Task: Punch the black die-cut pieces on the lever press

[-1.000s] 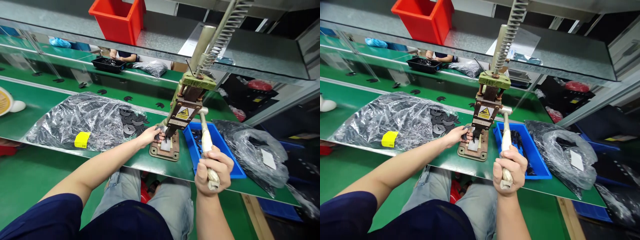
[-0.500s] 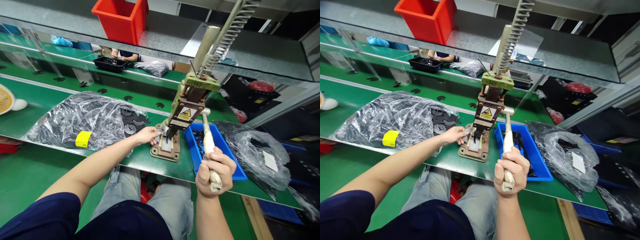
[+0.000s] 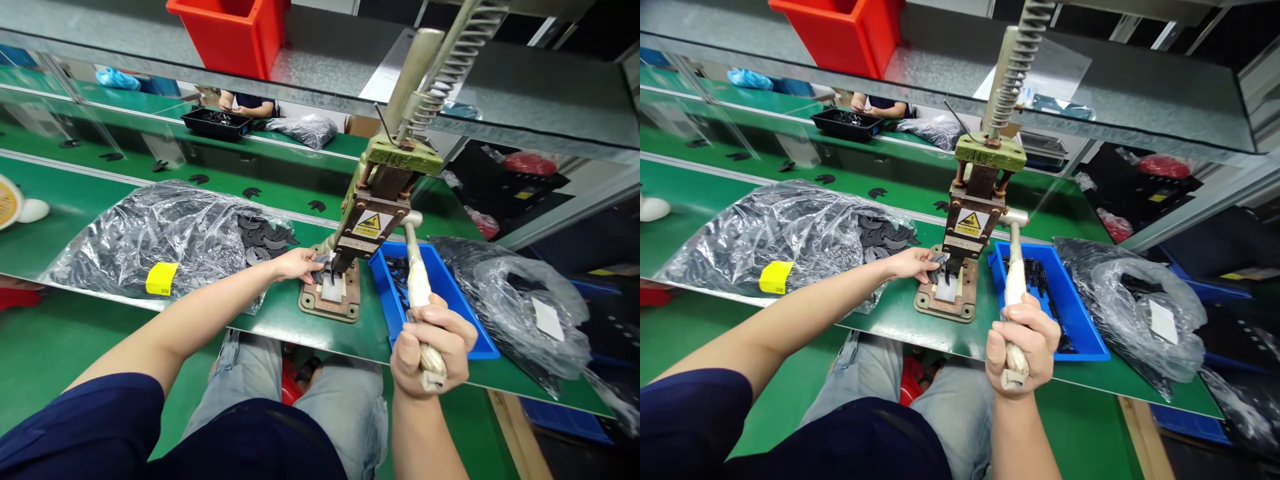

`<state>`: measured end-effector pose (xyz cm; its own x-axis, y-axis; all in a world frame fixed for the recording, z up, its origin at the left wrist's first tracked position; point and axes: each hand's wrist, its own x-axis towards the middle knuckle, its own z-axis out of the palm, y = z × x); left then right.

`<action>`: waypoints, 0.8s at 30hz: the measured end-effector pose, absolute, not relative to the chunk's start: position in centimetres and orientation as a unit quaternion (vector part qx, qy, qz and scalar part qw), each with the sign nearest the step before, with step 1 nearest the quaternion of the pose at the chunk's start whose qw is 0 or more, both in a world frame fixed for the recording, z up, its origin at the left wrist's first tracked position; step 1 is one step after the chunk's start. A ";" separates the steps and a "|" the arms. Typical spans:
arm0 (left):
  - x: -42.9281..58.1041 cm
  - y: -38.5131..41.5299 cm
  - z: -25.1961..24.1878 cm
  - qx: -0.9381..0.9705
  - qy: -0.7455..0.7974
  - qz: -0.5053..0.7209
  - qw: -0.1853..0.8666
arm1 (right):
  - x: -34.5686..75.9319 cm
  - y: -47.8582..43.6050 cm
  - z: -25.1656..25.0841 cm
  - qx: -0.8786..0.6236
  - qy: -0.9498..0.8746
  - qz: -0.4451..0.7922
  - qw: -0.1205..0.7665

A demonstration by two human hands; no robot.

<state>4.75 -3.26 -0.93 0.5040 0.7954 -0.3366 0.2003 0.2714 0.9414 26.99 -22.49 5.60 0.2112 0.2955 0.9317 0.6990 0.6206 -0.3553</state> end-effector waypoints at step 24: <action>5.7 -1.7 0.3 0.529 0.503 0.062 0.681 | 26.5 -22.4 5.9 -0.417 -0.600 -0.145 0.668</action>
<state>5.69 -1.66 0.30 0.4868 0.6162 -0.6191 0.4481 0.4322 0.7825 26.48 -22.39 5.91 0.2388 0.3064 0.9215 0.6934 0.6105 -0.3827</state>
